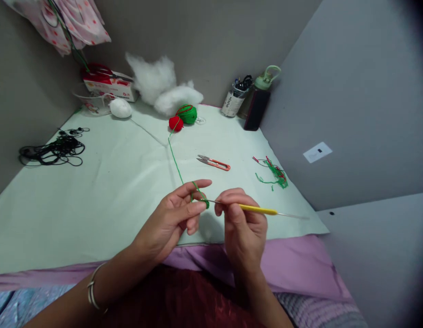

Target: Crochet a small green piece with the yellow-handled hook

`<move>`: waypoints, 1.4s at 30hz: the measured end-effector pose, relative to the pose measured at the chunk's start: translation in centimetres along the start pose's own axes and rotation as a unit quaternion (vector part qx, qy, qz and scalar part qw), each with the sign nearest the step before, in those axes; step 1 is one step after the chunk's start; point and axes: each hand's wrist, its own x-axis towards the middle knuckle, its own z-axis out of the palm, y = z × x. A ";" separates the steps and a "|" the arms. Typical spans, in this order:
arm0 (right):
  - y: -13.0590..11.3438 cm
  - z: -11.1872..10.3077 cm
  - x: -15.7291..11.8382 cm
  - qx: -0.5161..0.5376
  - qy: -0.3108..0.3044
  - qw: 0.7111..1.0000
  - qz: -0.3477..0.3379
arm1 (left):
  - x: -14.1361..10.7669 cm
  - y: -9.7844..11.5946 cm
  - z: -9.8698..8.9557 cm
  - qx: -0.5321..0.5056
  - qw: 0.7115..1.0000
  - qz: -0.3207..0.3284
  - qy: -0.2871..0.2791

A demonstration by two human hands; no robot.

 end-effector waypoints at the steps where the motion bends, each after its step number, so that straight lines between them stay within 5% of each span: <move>1: 0.1 0.1 0.0 0.005 -0.008 1.000 0.007 | -0.1 -0.2 0.1 0.015 1.000 0.009 -0.003; 10: 0.3 0.2 0.0 0.122 0.029 0.985 0.122 | -0.4 -0.5 -0.8 0.085 0.996 0.024 -0.025; 14: 0.1 0.0 0.1 0.127 0.012 0.984 0.122 | -0.5 -0.5 -1.1 0.108 0.994 0.024 -0.010; 21: -0.4 -0.6 -0.8 -0.035 -0.037 0.999 0.008 | -0.9 -0.2 -1.1 0.164 0.984 0.069 0.011; 28: -0.2 -0.8 -1.1 -0.185 -0.088 0.967 -0.149 | -0.9 -0.5 -0.2 0.232 0.960 0.134 0.078; 35: 0.0 -1.0 -1.0 -0.206 -0.082 0.961 -0.167 | -1.7 -1.4 0.0 0.287 0.925 0.220 0.115; 38: 0.7 -0.9 -1.4 -0.301 -0.091 0.920 -0.234 | -1.5 -1.6 0.2 0.239 0.949 0.180 0.103; 42: 1.6 -0.6 -2.0 -0.356 -0.044 0.893 -0.271 | -0.9 -0.8 0.2 0.057 0.998 0.000 0.036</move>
